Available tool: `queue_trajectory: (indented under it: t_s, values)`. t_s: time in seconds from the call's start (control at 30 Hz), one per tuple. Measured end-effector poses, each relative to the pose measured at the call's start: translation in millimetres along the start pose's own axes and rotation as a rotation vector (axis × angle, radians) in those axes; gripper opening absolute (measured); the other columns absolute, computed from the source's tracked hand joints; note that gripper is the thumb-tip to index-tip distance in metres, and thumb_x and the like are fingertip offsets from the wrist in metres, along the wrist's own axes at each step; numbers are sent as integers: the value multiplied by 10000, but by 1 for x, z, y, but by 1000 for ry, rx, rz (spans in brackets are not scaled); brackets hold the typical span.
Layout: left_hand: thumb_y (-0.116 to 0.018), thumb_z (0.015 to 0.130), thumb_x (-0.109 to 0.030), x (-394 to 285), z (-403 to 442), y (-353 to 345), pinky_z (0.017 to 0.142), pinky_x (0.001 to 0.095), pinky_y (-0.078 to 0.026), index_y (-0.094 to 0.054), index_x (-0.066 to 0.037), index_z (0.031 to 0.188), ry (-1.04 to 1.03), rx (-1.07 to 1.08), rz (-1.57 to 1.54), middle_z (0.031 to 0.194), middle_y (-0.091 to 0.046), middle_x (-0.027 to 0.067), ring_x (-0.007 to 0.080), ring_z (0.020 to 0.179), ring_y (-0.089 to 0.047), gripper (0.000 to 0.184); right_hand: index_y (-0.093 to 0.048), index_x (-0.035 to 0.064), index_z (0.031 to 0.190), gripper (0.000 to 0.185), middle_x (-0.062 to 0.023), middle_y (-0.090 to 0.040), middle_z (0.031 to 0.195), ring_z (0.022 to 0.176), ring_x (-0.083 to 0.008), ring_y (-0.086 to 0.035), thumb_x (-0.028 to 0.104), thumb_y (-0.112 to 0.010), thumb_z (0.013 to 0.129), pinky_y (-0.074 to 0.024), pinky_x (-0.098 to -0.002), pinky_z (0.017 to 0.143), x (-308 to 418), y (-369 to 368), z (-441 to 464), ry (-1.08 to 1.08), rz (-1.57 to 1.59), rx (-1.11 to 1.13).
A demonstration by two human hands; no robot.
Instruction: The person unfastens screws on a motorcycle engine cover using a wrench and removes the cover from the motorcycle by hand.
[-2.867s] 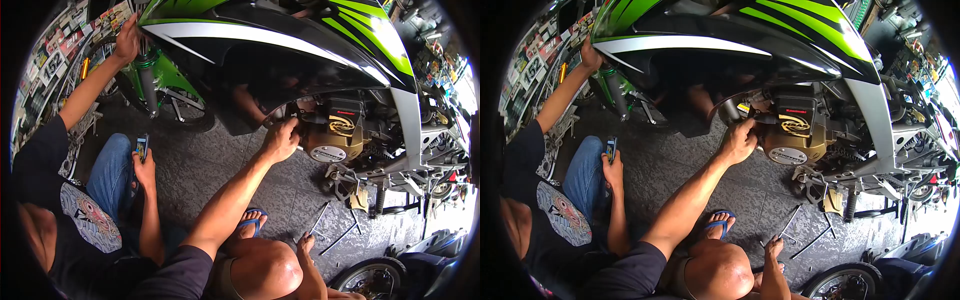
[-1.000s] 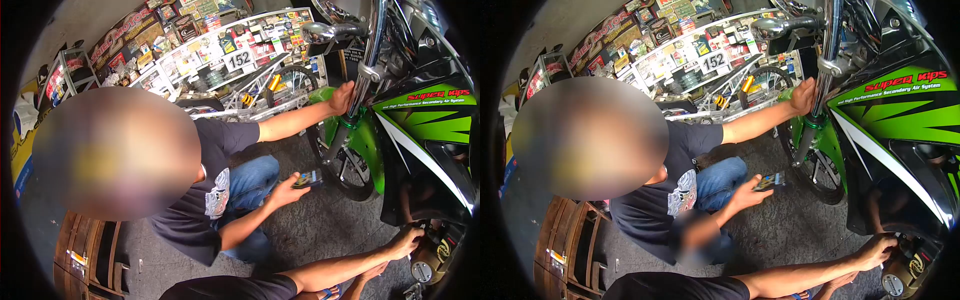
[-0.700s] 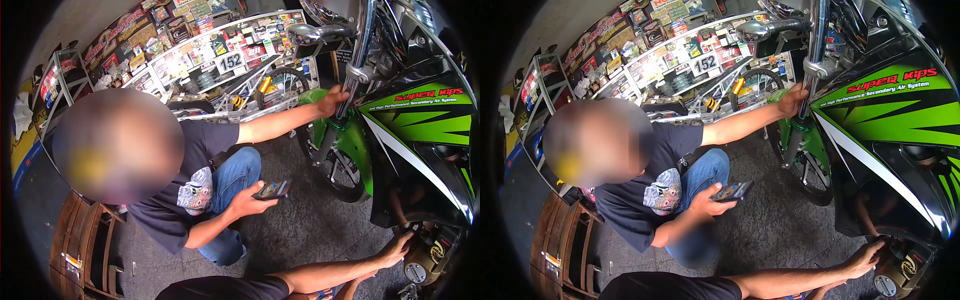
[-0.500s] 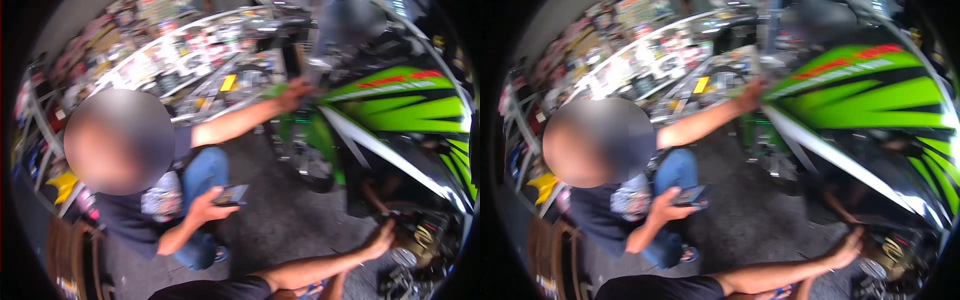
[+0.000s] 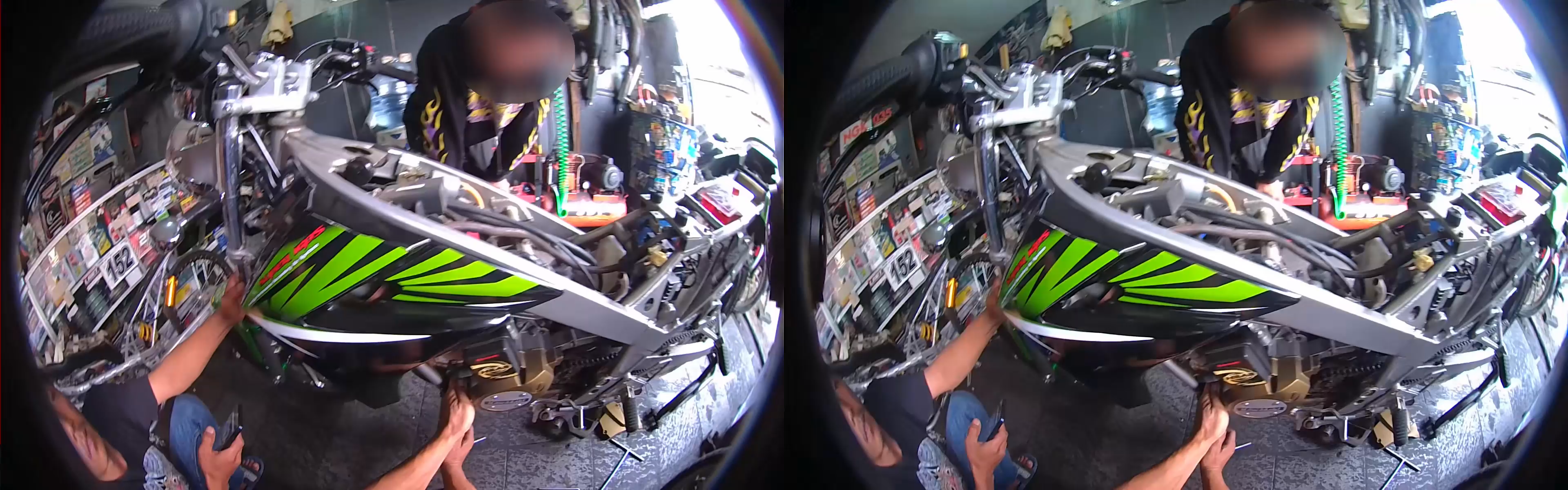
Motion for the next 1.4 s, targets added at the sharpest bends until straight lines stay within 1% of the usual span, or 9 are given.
queue_trajectory:
  t_s: [0.07, 0.37, 0.43, 0.7, 0.9, 1.07, 1.23, 1.3, 1.4]
  values:
    - [-636, 881, -264, 19, -2, -14, 932, 346, -435, -520, 16, 1249, 115, -66, -418, 1126, -597, 167, 266, 1066, -568, 477, -532, -29, 880, 349, -143, -577, 782, 750, -191, -505, 307, -475, 960, -445, -355, 703, -9, 4, 0, 23, -41, -5]
    - [-573, 896, -246, 2, 44, -48, 927, 365, -432, -522, 33, 1212, 43, 37, -207, 1124, -587, 197, 299, 1055, -560, 425, -540, -55, 820, 348, -129, -573, 726, 732, -152, -476, 232, -414, 971, -433, -346, 680, -18, 2, 4, -33, -1, 35]
    - [-559, 899, -241, -4, 52, -56, 925, 370, -431, -523, 36, 1204, 22, 63, -148, 1124, -585, 204, 307, 1053, -558, 414, -640, -25, 965, 350, -55, -652, 894, 806, -130, -544, 318, -587, 916, -462, -314, 722, -22, -1, 1, -113, 49, 105]
    - [-503, 913, -225, -14, 82, -93, 921, 387, -429, -524, 51, 1172, -117, 140, 220, 1122, -576, 231, 336, 1043, -551, 379, -671, 43, 1012, 247, -89, -689, 939, 838, -189, -621, 249, -589, 903, -483, -334, 717, -13, -9, -4, -153, -154, 146]
    - [-461, 923, -212, 228, 177, -122, 917, 400, -427, -526, 63, 1147, -301, 120, 891, 1121, -569, 252, 358, 1035, -545, 361, -689, 11, 1041, 257, -40, -691, 942, 830, -148, -615, 208, -603, 900, -483, -306, 743, 29, -29, 21, 50, -348, 116]
    - [-426, 931, -202, 390, 242, -124, 914, 411, -426, -527, 72, 1127, -512, 98, 1177, 1120, -564, 269, 377, 1029, -541, 351, -598, -45, 755, 517, -31, -600, 658, 656, -99, -494, 369, -417, 1006, -426, -316, 595, -30, -4, 11, -92, 22, 49]
    - [-391, 939, -191, 386, 253, -106, 911, 421, -424, -528, 82, 1107, -626, 80, 1317, 1119, -558, 286, 395, 1023, -536, 348, -630, -22, 830, 279, -50, -641, 765, 720, -123, -546, 214, -532, 942, -459, -320, 659, 44, -39, 34, -3, -390, 141]
    - [-377, 943, -187, 386, 257, -99, 910, 426, -424, -529, 85, 1098, -715, 104, 1534, 1118, -556, 293, 402, 1020, -534, 348, -656, 9, 904, 91, -45, -673, 891, 796, -135, -589, 49, -636, 824, -485, -319, 711, 8, -19, 10, -188, -115, 108]
    - [-356, 948, -181, 381, 256, -112, 908, 432, -423, -529, 91, 1086, -823, 104, 1876, 1118, -553, 303, 413, 1017, -532, 351, -652, -5, 894, 222, -153, -684, 854, 764, -281, -632, 181, -529, 887, -485, -384, 698, -53, -4, -7, -113, -124, 39]
Point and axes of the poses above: each hand's wrist, its own z-axis towards the middle knuckle, its own y-axis out of the back of the hand, x = y × z, the point moved 8 cm from there along z, towards the middle knuckle
